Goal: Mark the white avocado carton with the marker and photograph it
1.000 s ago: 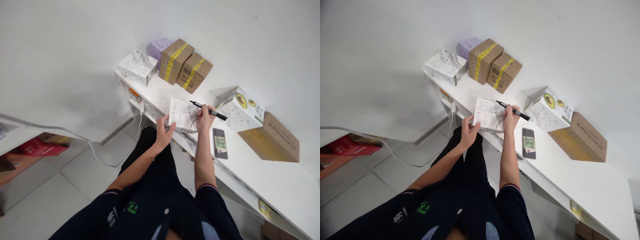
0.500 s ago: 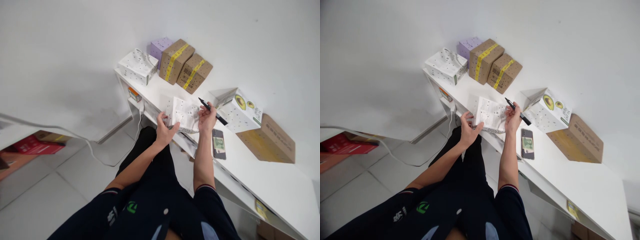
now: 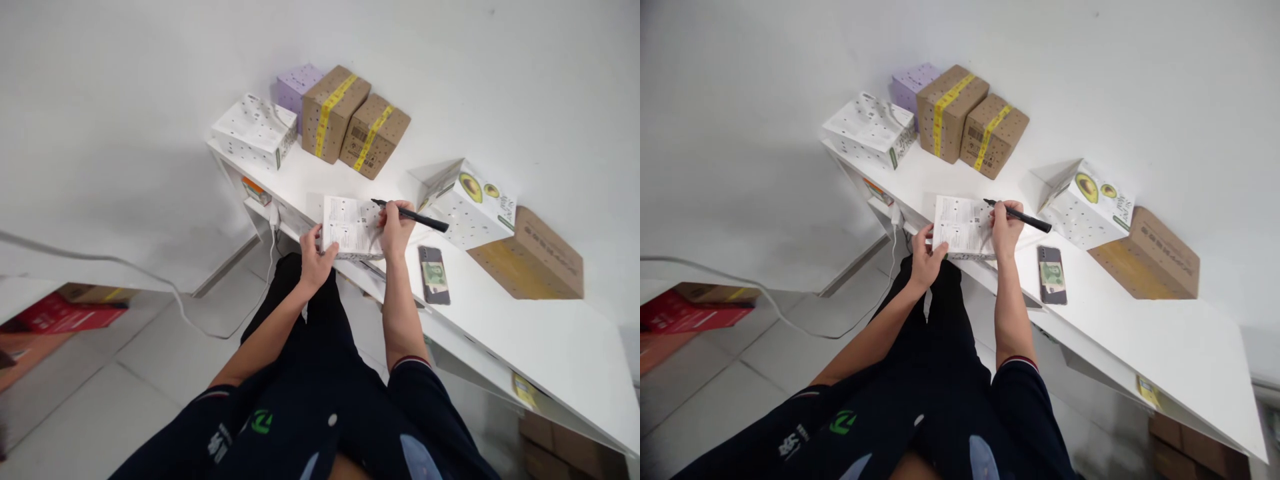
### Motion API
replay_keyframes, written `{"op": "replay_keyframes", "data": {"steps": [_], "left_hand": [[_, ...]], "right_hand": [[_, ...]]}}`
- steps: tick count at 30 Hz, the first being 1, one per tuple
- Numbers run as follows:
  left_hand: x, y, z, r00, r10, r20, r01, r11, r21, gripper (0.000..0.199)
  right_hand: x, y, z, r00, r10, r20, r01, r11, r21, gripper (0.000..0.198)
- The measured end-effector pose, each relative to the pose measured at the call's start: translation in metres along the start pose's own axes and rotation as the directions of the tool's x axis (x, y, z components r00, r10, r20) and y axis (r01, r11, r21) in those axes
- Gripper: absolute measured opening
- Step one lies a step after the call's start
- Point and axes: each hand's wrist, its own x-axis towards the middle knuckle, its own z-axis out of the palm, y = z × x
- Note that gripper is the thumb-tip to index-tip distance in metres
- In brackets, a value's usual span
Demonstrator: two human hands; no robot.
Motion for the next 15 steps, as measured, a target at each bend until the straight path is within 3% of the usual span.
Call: {"op": "replay_keyframes", "data": {"steps": [3, 8, 15], "left_hand": [[-0.0014, -0.0008, 0.0, 1.0, 0.007, 0.014, -0.007, 1.0, -0.001, 0.053], [-0.0015, -0.0012, -0.0011, 1.0, 0.01, 0.018, -0.01, 1.0, 0.013, 0.053], [-0.0013, -0.0001, -0.0002, 1.0, 0.029, 0.007, -0.029, 0.999, 0.019, 0.053]], "right_hand": [[-0.0002, 0.0008, 0.0007, 0.999, 0.036, 0.014, -0.036, 0.999, -0.035, 0.019], [0.0004, 0.0045, 0.0011, 0.993, 0.002, 0.117, 0.019, 0.983, -0.18, 0.014], [0.0017, 0.008, 0.0007, 0.984, 0.021, 0.177, 0.016, 0.978, -0.208, 0.013]]}}
